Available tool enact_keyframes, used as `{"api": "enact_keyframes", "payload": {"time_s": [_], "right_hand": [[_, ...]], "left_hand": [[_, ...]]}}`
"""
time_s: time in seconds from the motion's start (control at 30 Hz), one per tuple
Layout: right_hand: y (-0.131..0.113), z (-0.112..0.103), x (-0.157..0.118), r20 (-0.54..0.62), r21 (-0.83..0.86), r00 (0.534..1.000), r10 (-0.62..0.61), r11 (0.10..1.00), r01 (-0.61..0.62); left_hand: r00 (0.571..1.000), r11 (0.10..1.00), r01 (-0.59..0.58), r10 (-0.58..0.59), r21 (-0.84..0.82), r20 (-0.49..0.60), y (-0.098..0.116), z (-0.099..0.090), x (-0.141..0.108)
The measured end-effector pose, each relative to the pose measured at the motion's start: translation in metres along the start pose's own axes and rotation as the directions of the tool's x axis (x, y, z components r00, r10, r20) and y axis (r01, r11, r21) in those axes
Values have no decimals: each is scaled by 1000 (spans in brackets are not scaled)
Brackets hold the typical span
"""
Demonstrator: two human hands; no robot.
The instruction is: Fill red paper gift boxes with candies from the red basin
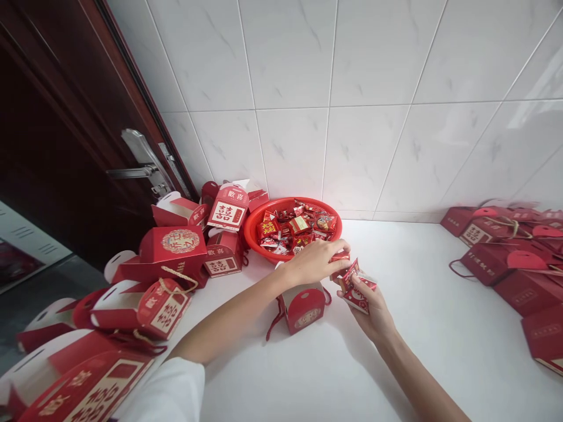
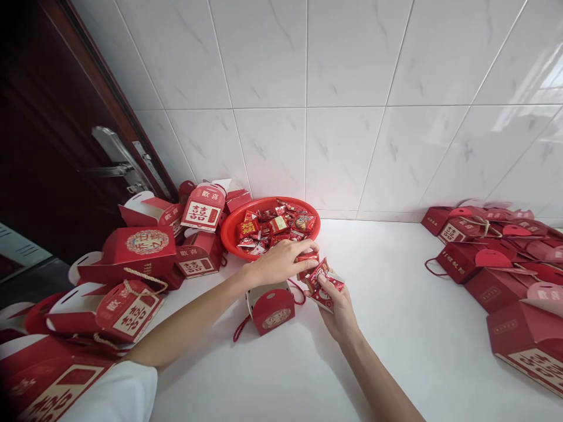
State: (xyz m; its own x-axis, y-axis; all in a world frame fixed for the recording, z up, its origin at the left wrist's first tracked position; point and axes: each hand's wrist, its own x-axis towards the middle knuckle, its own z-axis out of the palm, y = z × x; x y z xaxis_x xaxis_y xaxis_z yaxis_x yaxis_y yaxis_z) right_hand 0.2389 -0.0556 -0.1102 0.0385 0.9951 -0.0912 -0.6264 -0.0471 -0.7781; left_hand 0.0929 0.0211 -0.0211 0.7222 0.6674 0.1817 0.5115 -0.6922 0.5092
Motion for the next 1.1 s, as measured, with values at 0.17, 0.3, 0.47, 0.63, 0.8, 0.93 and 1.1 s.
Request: {"api": "enact_keyframes", "payload": {"time_s": [0.17, 0.3, 0.47, 0.63, 0.8, 0.93, 1.1], "right_hand": [[3, -3, 1, -25, 8, 1000, -14, 1000, 15], [4, -5, 2, -45, 25, 999, 11, 1000, -10], [2, -1, 1, 33, 2, 998, 56, 998, -56], [0, 1, 0, 69, 16, 996, 54, 998, -55], [0, -1, 1, 50, 30, 998, 33, 999, -34], [3, -1, 1, 48, 27, 997, 53, 998, -54], [5, -4, 2, 82, 25, 994, 67, 997, -69]], "left_hand": [[997, 991, -34, 42, -132, 60, -1, -7, -5], [996, 985, -34, 49, -170, 80, -3, -7, -7], [989, 975, -41, 70, -217, 128, -6, -12, -9], [987, 951, 25, 24, -309, 156, -23, -31, -13], [962, 897, 208, -260, -391, -83, -75, -60, -14], [915, 881, 386, -404, -272, -12, -115, -64, -15], [896, 871, 445, -436, -208, 89, -140, -50, -9]]}}
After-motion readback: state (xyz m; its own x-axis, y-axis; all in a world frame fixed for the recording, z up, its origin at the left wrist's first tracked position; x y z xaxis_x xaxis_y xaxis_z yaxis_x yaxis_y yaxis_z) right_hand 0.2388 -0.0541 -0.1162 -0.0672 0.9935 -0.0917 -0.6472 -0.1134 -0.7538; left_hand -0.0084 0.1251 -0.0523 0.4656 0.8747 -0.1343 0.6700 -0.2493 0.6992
